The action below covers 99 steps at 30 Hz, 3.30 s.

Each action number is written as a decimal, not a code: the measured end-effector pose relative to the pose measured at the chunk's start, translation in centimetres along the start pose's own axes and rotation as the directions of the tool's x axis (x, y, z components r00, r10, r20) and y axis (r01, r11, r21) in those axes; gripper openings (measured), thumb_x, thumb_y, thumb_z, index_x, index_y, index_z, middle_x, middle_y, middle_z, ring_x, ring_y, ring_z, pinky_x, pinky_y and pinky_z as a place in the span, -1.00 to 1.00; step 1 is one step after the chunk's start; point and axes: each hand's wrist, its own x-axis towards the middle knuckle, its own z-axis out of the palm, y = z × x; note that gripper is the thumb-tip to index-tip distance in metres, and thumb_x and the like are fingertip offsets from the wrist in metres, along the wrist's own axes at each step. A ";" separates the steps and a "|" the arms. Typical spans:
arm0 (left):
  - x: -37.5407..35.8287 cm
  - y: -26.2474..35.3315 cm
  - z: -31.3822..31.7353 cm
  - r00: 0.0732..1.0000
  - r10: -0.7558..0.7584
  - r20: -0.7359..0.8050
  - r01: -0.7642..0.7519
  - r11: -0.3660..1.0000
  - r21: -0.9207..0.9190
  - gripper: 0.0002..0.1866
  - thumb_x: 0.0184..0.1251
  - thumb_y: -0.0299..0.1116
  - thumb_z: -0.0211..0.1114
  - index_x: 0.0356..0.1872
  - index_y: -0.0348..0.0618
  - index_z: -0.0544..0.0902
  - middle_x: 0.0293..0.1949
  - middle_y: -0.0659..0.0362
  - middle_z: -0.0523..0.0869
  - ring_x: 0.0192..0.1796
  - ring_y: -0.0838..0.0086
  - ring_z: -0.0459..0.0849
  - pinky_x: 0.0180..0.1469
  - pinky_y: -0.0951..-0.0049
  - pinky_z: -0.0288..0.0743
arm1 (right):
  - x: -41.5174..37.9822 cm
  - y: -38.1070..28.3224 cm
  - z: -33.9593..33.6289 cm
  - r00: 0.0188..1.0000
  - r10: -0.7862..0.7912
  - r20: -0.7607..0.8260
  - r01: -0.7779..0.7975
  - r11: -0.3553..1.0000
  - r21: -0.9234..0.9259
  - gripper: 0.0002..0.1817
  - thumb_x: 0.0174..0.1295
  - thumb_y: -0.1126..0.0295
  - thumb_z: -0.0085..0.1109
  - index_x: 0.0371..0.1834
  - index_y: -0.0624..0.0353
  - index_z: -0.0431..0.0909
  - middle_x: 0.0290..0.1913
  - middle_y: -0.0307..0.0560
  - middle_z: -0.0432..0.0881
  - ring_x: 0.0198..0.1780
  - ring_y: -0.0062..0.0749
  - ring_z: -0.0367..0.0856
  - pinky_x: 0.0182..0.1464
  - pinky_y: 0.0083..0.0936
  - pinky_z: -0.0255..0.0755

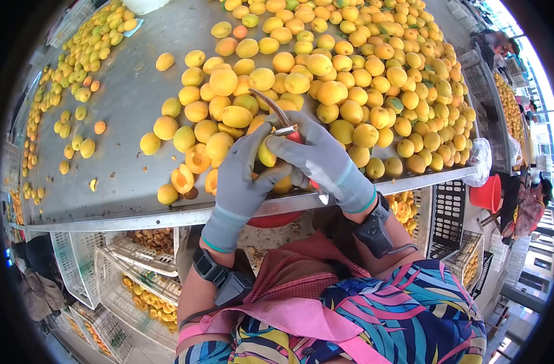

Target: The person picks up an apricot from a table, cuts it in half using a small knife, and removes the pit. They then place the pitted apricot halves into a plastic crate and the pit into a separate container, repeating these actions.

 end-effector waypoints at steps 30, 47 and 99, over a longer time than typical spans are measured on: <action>-0.8 -0.1 -1.3 0.951 -0.264 0.163 0.272 0.962 -0.029 -0.64 0.21 -0.51 0.24 0.07 -0.18 0.57 -0.02 0.05 0.65 -0.10 0.37 0.70 -0.07 0.46 0.55 | 1.0 1.2 -5.0 0.969 -0.175 -0.175 -0.066 0.497 -0.865 -0.57 0.16 0.10 0.18 -0.05 0.19 0.46 -0.30 0.07 0.63 -0.21 -0.07 0.65 -0.16 -0.26 0.49; -0.5 -2.2 -1.9 0.980 -0.150 -0.129 0.191 0.888 0.418 -0.55 0.18 -0.34 0.28 0.14 -0.10 0.54 0.16 0.02 0.55 0.20 0.14 0.53 0.17 0.27 0.45 | 1.2 1.2 -4.2 0.970 -0.191 -0.150 -0.073 0.360 -0.930 -0.59 0.08 0.15 0.22 -0.11 0.15 0.39 -0.24 -0.02 0.64 -0.17 -0.09 0.66 -0.13 -0.25 0.52; -0.8 0.7 -0.7 0.861 -0.483 0.156 0.399 0.455 -0.796 -0.44 0.43 0.11 0.05 0.20 -0.15 0.42 -0.11 0.31 0.59 -0.25 0.70 0.50 -0.39 0.70 0.34 | -0.6 2.4 1.6 0.782 -0.620 0.056 0.602 0.730 -0.323 -0.48 0.43 0.17 -0.09 0.32 0.27 0.25 -0.40 0.10 0.63 -0.44 -0.17 0.65 -0.38 -0.44 0.45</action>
